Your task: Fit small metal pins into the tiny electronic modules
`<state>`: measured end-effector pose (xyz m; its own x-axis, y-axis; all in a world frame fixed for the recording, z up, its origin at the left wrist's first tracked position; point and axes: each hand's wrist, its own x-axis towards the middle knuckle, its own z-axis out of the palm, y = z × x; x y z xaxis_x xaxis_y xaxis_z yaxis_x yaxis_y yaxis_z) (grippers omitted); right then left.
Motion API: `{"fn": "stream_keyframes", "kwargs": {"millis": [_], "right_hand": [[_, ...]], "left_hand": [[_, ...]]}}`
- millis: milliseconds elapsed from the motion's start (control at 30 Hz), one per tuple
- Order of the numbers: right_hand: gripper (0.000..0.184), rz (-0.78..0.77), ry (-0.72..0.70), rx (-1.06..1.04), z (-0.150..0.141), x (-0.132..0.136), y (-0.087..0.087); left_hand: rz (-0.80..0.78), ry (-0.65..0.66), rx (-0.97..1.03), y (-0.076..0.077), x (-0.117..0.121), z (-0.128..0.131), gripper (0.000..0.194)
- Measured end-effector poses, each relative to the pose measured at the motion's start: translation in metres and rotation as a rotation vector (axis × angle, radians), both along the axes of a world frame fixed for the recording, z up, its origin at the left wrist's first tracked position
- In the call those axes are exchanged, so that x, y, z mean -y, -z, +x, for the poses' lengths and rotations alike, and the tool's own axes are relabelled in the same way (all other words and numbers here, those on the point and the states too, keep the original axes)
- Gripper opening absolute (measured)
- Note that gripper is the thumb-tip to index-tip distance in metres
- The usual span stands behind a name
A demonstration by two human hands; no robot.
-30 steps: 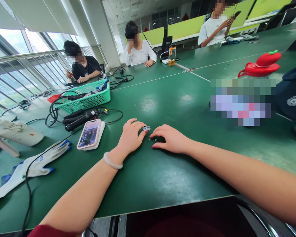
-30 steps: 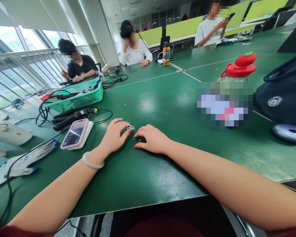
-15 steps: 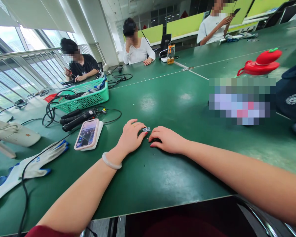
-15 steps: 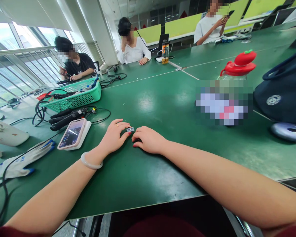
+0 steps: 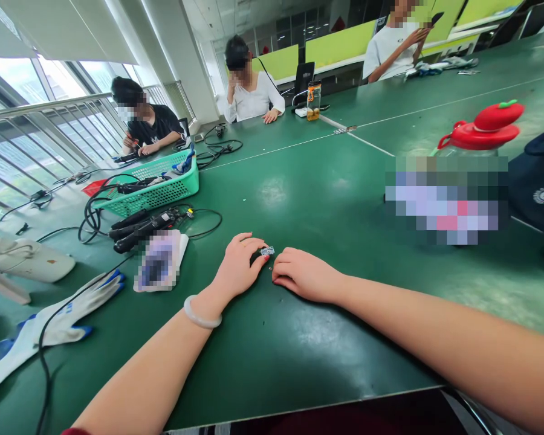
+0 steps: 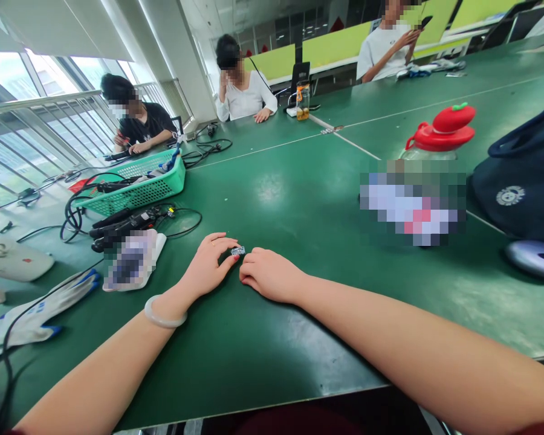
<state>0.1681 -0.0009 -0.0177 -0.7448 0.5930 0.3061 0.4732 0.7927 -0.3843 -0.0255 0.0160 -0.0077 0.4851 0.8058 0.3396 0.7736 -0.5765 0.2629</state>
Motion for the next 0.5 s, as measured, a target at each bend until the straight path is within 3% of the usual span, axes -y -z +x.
{"fn": "stream_keyframes", "kwargs": {"millis": [300, 500], "right_hand": [[0.019, 0.003, 0.120, 0.062, 0.0061, -0.0044, -0.0004], [0.017, -0.004, 0.121, 0.048, 0.0082, -0.0054, -0.0002]], "left_hand": [[-0.037, -0.006, 0.029, -0.0005, -0.0014, -0.0003, 0.021], [-0.089, -0.005, 0.024, -0.0014, -0.0010, 0.0002, 0.022]]}}
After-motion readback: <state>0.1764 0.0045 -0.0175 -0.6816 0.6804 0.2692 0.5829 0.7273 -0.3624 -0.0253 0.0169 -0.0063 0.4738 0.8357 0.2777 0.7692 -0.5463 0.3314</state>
